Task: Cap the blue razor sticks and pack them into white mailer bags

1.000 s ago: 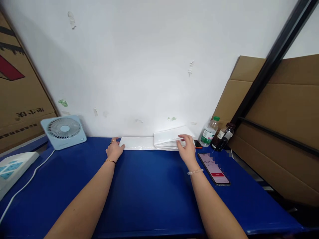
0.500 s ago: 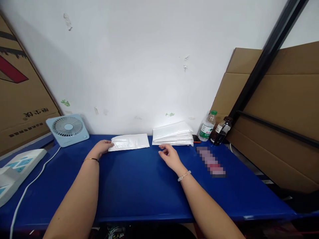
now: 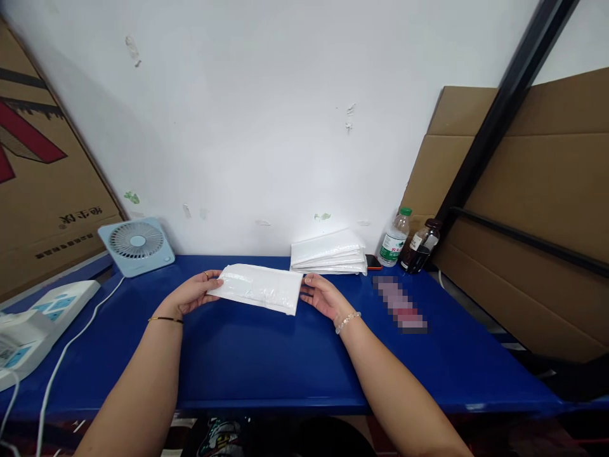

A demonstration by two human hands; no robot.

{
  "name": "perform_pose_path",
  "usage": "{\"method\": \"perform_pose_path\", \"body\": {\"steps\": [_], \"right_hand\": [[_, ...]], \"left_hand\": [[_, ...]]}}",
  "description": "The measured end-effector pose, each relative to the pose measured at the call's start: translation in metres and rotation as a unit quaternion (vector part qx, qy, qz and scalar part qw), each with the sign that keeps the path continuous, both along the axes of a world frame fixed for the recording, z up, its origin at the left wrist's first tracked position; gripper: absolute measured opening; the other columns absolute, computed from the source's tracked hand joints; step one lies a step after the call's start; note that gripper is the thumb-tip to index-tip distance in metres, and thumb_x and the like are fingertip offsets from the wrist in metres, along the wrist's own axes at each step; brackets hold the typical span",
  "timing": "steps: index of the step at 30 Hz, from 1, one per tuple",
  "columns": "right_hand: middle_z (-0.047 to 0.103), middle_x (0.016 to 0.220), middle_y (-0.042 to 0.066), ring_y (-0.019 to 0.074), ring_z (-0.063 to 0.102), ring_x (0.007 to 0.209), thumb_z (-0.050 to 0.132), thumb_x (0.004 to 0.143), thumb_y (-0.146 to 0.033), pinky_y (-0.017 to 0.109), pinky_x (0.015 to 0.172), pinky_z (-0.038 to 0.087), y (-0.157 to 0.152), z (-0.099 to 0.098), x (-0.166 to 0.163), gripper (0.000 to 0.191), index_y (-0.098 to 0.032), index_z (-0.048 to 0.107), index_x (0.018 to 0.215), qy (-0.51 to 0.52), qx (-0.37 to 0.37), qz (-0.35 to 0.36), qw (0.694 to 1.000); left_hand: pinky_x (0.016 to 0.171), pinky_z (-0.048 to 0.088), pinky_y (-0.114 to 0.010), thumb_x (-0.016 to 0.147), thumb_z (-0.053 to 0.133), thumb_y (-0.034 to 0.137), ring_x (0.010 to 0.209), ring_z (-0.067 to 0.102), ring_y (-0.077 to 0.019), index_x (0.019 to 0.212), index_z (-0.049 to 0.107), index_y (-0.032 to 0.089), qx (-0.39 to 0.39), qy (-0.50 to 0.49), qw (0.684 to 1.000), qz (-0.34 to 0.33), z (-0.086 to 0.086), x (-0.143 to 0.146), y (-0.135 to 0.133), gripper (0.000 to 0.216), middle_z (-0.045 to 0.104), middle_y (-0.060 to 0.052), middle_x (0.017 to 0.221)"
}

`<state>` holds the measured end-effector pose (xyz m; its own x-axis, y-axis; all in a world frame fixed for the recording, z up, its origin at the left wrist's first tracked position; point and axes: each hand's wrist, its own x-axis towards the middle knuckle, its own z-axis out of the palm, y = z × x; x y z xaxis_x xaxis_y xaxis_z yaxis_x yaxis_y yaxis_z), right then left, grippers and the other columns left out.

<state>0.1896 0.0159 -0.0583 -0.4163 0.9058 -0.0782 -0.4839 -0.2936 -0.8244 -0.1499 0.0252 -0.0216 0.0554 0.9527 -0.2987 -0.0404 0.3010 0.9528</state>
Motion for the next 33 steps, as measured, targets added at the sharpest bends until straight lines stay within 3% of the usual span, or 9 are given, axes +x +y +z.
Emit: {"method": "perform_pose_path", "body": {"steps": [3, 8, 13, 15, 18, 21, 25, 29, 33], "right_hand": [[0.065, 0.089, -0.002, 0.0155, 0.064, 0.083, 0.074, 0.067, -0.023, 0.03, 0.076, 0.05, 0.001, 0.003, 0.006, 0.028, -0.023, 0.054, 0.086, 0.018, 0.009, -0.023, 1.0], [0.062, 0.073, -0.004, 0.0098, 0.057, 0.058, 0.075, 0.067, -0.024, 0.023, 0.057, 0.046, 0.001, 0.002, 0.006, 0.034, -0.023, 0.056, 0.096, -0.03, 0.023, 0.019, 0.999], [0.066, 0.095, 0.0, 0.0159, 0.064, 0.084, 0.075, 0.069, -0.025, 0.032, 0.077, 0.051, -0.004, 0.007, 0.005, 0.041, -0.027, 0.055, 0.104, -0.004, 0.035, 0.021, 0.999], [0.066, 0.097, 0.0, 0.0159, 0.064, 0.083, 0.075, 0.068, -0.025, 0.032, 0.077, 0.052, -0.005, 0.008, 0.004, 0.046, -0.028, 0.054, 0.109, 0.004, 0.038, 0.024, 0.999], [0.067, 0.09, 0.001, 0.0138, 0.064, 0.078, 0.076, 0.069, -0.023, 0.027, 0.074, 0.052, -0.004, 0.006, 0.004, 0.034, -0.021, 0.059, 0.098, -0.016, 0.034, 0.014, 0.999], [0.067, 0.082, 0.001, 0.0125, 0.064, 0.072, 0.077, 0.068, -0.022, 0.025, 0.069, 0.053, -0.002, 0.001, 0.001, 0.026, -0.018, 0.058, 0.084, -0.047, 0.006, -0.008, 0.999], [0.065, 0.077, 0.0, 0.0114, 0.063, 0.068, 0.079, 0.066, -0.021, 0.024, 0.065, 0.054, -0.001, -0.004, -0.005, 0.029, -0.018, 0.052, 0.076, -0.085, -0.018, -0.019, 0.996], [0.063, 0.074, -0.001, 0.0103, 0.061, 0.064, 0.079, 0.066, -0.024, 0.022, 0.059, 0.053, 0.0, -0.006, -0.004, 0.032, -0.018, 0.05, 0.076, -0.151, -0.012, 0.011, 0.988], [0.059, 0.065, -0.003, 0.007, 0.054, 0.052, 0.079, 0.065, -0.029, 0.017, 0.045, 0.044, 0.004, -0.01, 0.002, 0.033, -0.017, 0.051, 0.078, -0.227, 0.026, 0.032, 0.973]], "left_hand": [[0.06, 0.058, -0.021, 0.067, 0.077, 0.018, 0.073, 0.067, -0.0139, 0.104, 0.059, 0.016, 0.009, 0.0, 1.0, -0.024, -0.002, 0.001, -0.001, 0.042, 0.067, -0.005, 0.091], [0.058, 0.058, -0.019, 0.067, 0.076, 0.016, 0.071, 0.066, -0.0134, 0.104, 0.061, 0.015, 0.008, -0.012, 1.0, -0.017, -0.006, 0.003, 0.001, 0.039, 0.068, -0.006, 0.092], [0.059, 0.058, -0.02, 0.066, 0.076, 0.016, 0.071, 0.067, -0.0141, 0.101, 0.063, 0.015, 0.002, -0.028, 0.999, -0.022, -0.008, 0.001, 0.0, 0.038, 0.069, -0.006, 0.09], [0.059, 0.057, -0.02, 0.066, 0.076, 0.015, 0.07, 0.067, -0.0145, 0.101, 0.064, 0.015, -0.003, -0.03, 0.999, -0.026, -0.008, 0.0, 0.001, 0.037, 0.069, -0.006, 0.09], [0.064, 0.057, -0.022, 0.068, 0.074, 0.016, 0.076, 0.067, -0.0164, 0.105, 0.063, 0.015, 0.0, -0.062, 0.998, -0.016, -0.009, 0.003, 0.002, 0.039, 0.07, -0.008, 0.094], [0.077, 0.057, -0.031, 0.077, 0.065, 0.036, 0.093, 0.065, -0.0228, 0.113, 0.059, 0.013, 0.06, -0.171, 0.983, 0.01, -0.009, 0.022, 0.0, 0.043, 0.067, -0.013, 0.108], [0.089, 0.051, -0.041, 0.08, 0.039, 0.069, 0.11, 0.058, -0.0296, 0.124, 0.052, 0.012, 0.167, -0.277, 0.945, 0.056, -0.007, 0.071, -0.004, 0.073, 0.058, -0.014, 0.127], [0.09, 0.049, -0.042, 0.077, 0.05, 0.062, 0.107, 0.059, -0.029, 0.129, 0.049, 0.018, 0.195, -0.383, 0.901, 0.062, -0.008, 0.11, -0.003, 0.068, 0.062, -0.012, 0.12], [0.089, 0.048, -0.039, 0.075, 0.063, 0.042, 0.098, 0.063, -0.0234, 0.133, 0.045, 0.027, 0.181, -0.429, 0.881, 0.084, -0.01, 0.115, 0.003, 0.062, 0.065, -0.006, 0.112]]}}
